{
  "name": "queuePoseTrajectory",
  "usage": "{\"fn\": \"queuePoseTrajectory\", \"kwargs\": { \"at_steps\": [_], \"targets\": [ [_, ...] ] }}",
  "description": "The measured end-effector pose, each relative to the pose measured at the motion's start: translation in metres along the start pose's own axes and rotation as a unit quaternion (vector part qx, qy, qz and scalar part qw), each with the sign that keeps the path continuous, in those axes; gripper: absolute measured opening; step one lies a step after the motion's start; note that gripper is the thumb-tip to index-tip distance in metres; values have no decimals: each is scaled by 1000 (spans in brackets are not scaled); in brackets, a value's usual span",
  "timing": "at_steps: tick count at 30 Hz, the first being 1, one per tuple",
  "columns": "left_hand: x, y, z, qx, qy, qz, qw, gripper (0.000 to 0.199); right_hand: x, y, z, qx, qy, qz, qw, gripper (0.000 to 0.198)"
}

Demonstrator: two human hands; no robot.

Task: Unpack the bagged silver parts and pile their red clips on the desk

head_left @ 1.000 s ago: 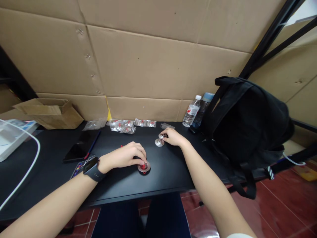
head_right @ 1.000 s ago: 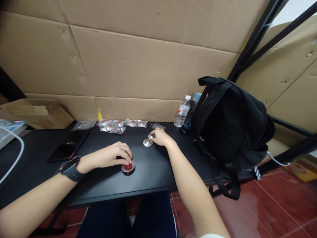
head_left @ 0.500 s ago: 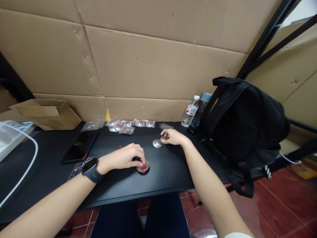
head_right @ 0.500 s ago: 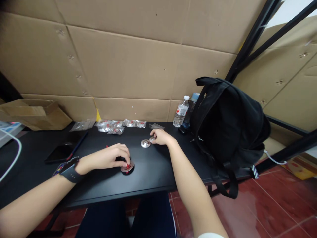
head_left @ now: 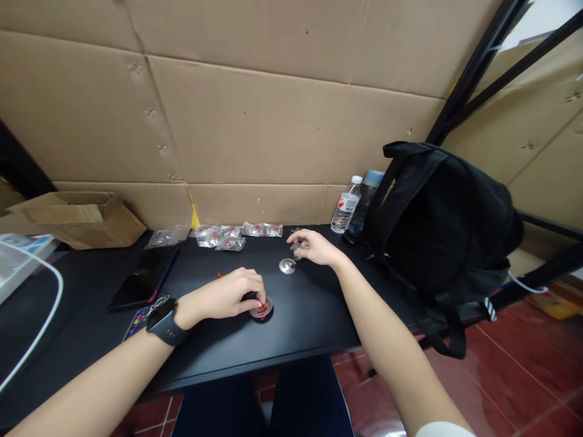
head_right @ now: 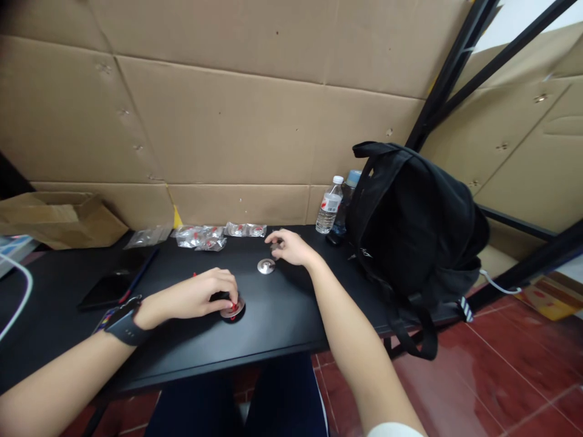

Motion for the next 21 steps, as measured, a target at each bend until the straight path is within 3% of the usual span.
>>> {"fn": "queuePoseTrajectory", "kwargs": {
  "at_steps": [2,4,7,12,15,19,21],
  "targets": [
    [-1,0,0,-6,-1,-10,1000,19,-2,-2,10,-15,-90,-9,996,37],
    [-2,0,0,-15,-3,-18,1000,19,0,-3,21,-49,-108,1,993,39],
    [-2,1,0,-23,-6,-23,999,18,5,-4,25,-68,-22,3,997,32],
    [-3,1,0,-5,-13,-28,1000,18,-8,-1,20,-39,74,-52,995,21],
    [-12,2,-5,44,-49,-62,996,14,-26,3,29,-41,12,-82,996,19],
    [-28,6,-21,155,-65,-122,978,14,-51,10,60,-84,-88,-128,984,45],
    [-34,9,-28,197,-40,-150,968,14,-60,12,72,-66,-98,-154,981,55]
  ]
}}
Point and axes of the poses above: each hand's wrist, its own y-axis away from the middle knuckle, its own z-axis out of the palm, x = y × z, the point moved 7 cm from there along -y, towards the middle knuckle, and after that the axes turned 12 degrees about -y, right-handed, at the moved point
